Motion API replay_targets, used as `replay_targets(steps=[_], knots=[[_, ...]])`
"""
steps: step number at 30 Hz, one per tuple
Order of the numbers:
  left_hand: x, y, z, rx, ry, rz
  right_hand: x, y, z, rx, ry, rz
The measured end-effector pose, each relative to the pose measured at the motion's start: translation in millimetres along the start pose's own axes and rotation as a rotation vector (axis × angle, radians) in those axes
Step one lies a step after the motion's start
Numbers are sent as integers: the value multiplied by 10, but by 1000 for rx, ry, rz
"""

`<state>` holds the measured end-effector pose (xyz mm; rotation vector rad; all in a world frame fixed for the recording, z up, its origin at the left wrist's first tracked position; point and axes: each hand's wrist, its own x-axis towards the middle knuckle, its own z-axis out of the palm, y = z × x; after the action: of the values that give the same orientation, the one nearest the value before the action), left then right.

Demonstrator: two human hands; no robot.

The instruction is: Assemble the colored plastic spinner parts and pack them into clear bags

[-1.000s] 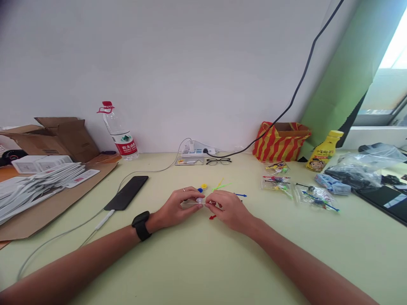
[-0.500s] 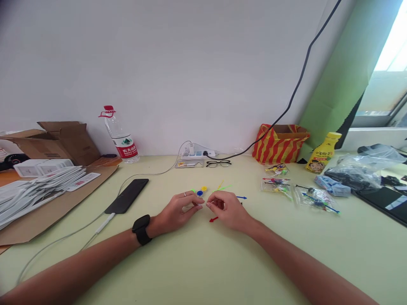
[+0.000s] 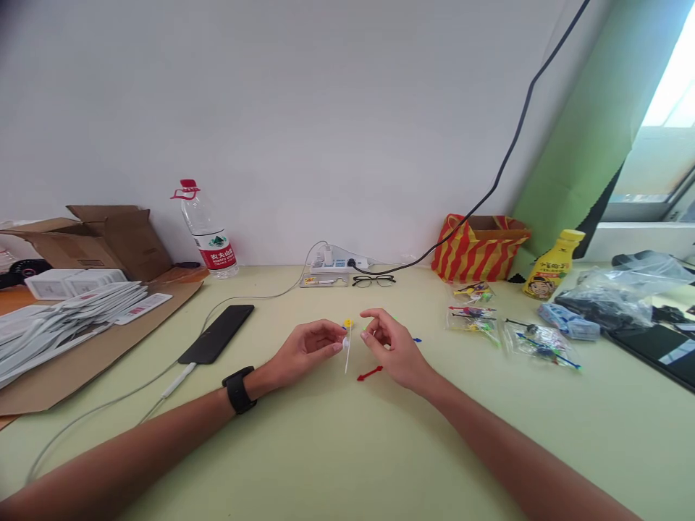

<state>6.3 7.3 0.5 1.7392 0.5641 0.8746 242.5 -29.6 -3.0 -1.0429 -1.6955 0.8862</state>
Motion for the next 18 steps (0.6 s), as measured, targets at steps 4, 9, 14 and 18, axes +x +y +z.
replay_targets(steps=[4, 9, 14, 18], knots=[[10, -4, 2, 5, 49, -13, -64, -35, 9, -119, -49, -113], [2, 19, 7, 5, 52, 2, -105, -48, 34, -101, -73, -74], [-2, 12, -14, 10, 82, 10, -37, -100, -46, 24, -209, 57], [-2, 3, -17, 19, 73, 11, -6, -140, -64, 68, -133, 34]])
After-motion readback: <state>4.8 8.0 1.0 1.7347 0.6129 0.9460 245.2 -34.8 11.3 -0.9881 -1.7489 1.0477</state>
